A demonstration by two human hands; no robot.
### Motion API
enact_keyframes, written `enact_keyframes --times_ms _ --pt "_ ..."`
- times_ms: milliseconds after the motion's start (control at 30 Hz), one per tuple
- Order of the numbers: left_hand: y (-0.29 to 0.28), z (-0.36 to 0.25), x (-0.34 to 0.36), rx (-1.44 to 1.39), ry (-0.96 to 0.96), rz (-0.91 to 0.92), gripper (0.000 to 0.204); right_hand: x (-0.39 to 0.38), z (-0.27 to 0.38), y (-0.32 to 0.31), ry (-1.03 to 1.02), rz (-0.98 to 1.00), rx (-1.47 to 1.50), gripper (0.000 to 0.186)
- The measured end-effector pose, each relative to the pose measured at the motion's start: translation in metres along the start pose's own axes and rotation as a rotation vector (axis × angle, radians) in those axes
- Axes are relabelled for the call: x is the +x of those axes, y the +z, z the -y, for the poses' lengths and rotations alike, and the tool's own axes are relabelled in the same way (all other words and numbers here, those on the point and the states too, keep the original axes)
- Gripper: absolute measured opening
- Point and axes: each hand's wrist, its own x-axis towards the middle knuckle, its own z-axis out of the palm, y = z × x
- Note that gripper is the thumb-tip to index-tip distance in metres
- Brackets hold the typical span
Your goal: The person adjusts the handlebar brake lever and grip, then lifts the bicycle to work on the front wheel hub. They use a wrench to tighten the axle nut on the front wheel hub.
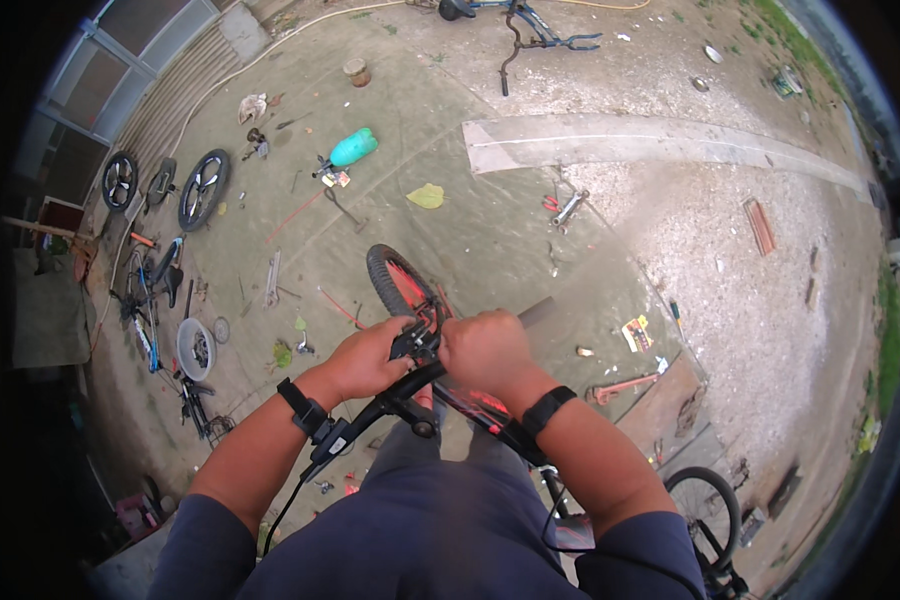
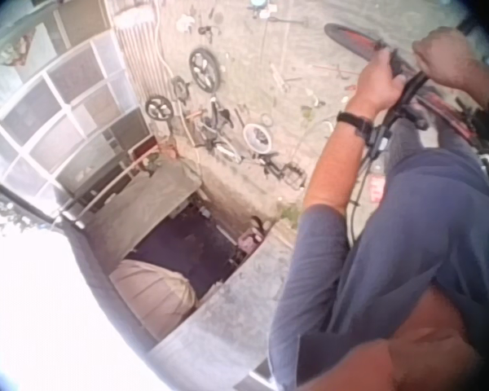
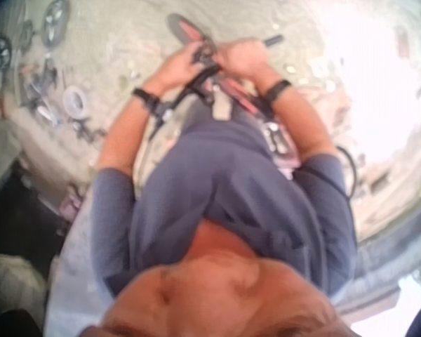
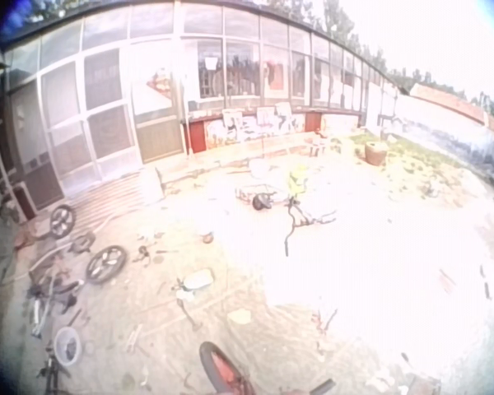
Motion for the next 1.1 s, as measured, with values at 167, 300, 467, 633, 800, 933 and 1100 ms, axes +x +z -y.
enact_keyframes --times_ms 167,300,467,633,800,933,1100 --pt "-0.003 -0.008 0.005 0.121 -0.086 0.079 0.062 -0.001 0.0 -0.001 -0.002 -0.008 -0.012 0.022" --pt "-0.001 -0.012 0.01 0.208 -0.169 0.105 0.059 0.0 0.0 -0.001 -0.002 0.0 0.004 0.022" --pt "0.003 -0.029 0.028 0.197 -0.402 0.112 0.051 0.0 0.0 0.0 -0.004 0.001 -0.01 0.021" --pt "0.009 -0.034 0.029 0.246 -0.351 0.055 0.053 0.0 -0.002 0.0 0.004 0.011 -0.002 0.023" --pt "0.013 -0.026 0.025 0.271 -0.311 -0.005 0.05 0.002 0.001 -0.003 0.04 0.084 0.004 0.028" --pt "0.018 -0.022 0.021 0.269 -0.263 -0.075 0.048 0.002 0.001 -0.003 0.04 0.092 -0.002 0.028" --pt "0.021 -0.021 0.017 0.272 -0.234 -0.131 0.047 0.0 0.0 0.005 -0.014 -0.049 -0.01 0.021"
